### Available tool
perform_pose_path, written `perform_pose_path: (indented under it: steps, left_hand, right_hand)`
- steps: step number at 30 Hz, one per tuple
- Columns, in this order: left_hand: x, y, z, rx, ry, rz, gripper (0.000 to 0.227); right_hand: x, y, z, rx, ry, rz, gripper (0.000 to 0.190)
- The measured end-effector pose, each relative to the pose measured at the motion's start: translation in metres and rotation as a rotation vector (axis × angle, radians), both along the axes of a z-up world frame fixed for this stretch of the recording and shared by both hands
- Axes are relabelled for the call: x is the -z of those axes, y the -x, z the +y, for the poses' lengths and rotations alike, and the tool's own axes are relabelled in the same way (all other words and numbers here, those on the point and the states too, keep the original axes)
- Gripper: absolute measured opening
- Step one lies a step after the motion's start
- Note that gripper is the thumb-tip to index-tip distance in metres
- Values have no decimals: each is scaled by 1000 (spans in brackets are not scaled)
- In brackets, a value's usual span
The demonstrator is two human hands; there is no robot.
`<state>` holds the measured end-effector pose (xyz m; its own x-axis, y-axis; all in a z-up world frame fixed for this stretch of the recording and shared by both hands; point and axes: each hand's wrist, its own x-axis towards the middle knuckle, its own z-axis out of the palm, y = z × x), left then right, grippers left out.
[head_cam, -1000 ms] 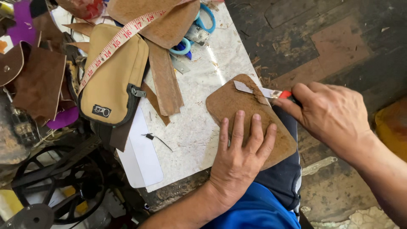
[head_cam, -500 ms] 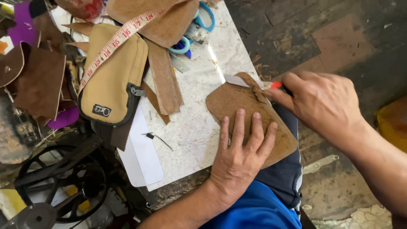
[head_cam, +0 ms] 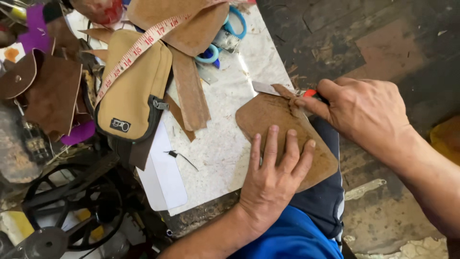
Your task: The person uses a utility knife to scrape the surface of a rectangular piece of brown leather on a workbench. They repeatedly scrape the same area, occasionally pausing to adjust the blade or reposition the leather.
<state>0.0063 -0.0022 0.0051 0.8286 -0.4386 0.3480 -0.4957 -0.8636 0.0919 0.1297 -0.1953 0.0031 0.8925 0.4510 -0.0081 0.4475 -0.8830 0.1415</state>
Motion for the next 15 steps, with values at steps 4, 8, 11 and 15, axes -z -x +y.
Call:
perform_pose_path:
  steps: [4,8,11,15]
  left_hand:
    - [-1,1,1,-7,-15,-2,28]
    - [0,2,0,10,-25,-12,29]
    - [-2,-1,3,12,-61,-26,32]
    - [0,1,5,33,-41,15,35]
  right_hand:
    - [-4,8,1,-10,-33,-65,62]
    - [5,-9,4,57,46,-105,57]
    - [0,-22,-3,131,18,-136,58]
    - [36,-19,-65,345,-329,7,42]
